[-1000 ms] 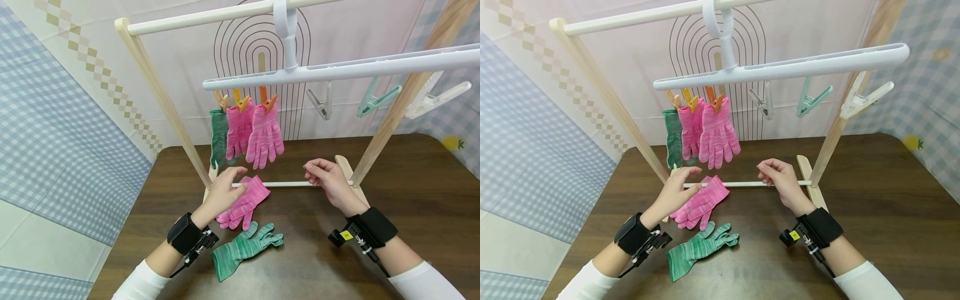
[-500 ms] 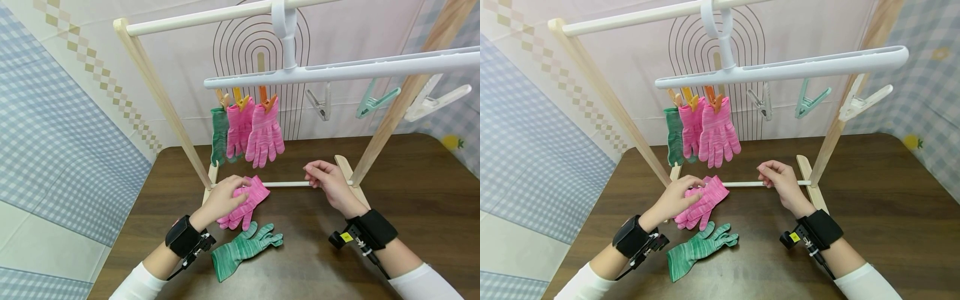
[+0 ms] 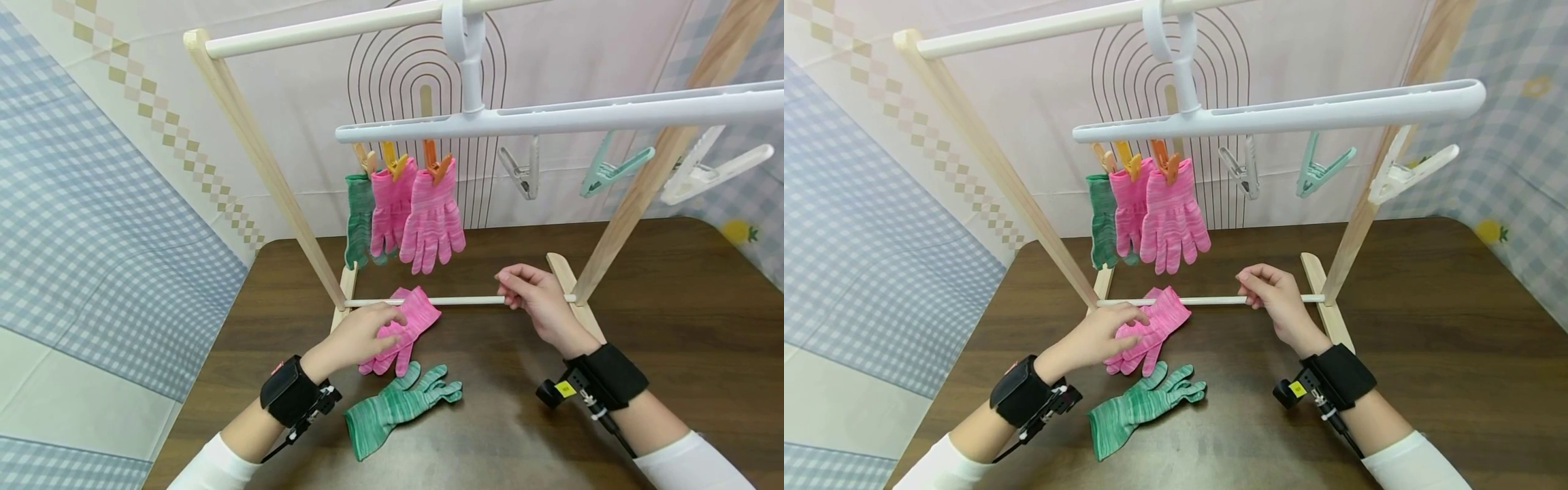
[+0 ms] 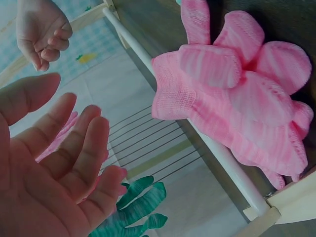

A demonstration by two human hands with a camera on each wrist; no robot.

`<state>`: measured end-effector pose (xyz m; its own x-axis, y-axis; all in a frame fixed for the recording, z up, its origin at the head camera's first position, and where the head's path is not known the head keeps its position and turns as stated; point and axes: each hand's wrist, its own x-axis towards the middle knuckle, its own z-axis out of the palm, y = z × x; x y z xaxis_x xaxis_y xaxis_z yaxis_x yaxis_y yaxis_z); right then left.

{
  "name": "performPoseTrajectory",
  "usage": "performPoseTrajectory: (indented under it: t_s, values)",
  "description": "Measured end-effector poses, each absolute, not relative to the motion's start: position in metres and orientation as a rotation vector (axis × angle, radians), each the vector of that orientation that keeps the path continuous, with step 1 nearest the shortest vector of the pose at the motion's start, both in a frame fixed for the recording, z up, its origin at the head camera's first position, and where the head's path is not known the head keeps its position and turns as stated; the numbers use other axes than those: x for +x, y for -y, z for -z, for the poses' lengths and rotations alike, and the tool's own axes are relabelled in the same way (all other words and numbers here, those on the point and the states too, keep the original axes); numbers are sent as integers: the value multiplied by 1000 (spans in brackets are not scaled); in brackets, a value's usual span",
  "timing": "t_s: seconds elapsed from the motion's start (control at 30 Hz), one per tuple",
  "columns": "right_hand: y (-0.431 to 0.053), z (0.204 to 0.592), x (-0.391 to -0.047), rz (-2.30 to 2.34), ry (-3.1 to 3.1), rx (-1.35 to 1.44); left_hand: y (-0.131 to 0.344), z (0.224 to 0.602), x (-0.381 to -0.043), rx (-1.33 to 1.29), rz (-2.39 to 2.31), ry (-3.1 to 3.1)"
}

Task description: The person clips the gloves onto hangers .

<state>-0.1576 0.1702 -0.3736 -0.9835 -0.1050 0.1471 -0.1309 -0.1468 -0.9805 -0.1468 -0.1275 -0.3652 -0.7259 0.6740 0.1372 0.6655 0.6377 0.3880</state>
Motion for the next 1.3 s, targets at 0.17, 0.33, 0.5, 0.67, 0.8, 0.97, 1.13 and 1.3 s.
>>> performPoseTrajectory:
  t_s: [0.17,0.33,0.5,0.67,0.8,0.97,1.13,1.3]
  values:
    - [-170,375,-157,-2351,2036,281,130,366,-143,1153,-598,-2776]
    - [-170,375,-157,-2354,2034,279,133,368,-140,1154,-531,-2757]
    - [-169,377,-157,-2345,2044,279,136,370,-136,1110,-545,-2691]
    - [-169,378,-158,-2357,2037,287,136,372,-134,1087,-511,-2639]
    - [-169,378,-158,-2368,2026,298,136,374,-134,1072,-433,-2615]
    - [-169,377,-157,-2366,2032,303,136,380,-135,1027,-395,-2600]
    - [-168,376,-157,-2370,2032,301,136,386,-135,968,-378,-2609]
    - [-168,376,-157,-2376,2027,301,136,390,-135,932,-362,-2585]
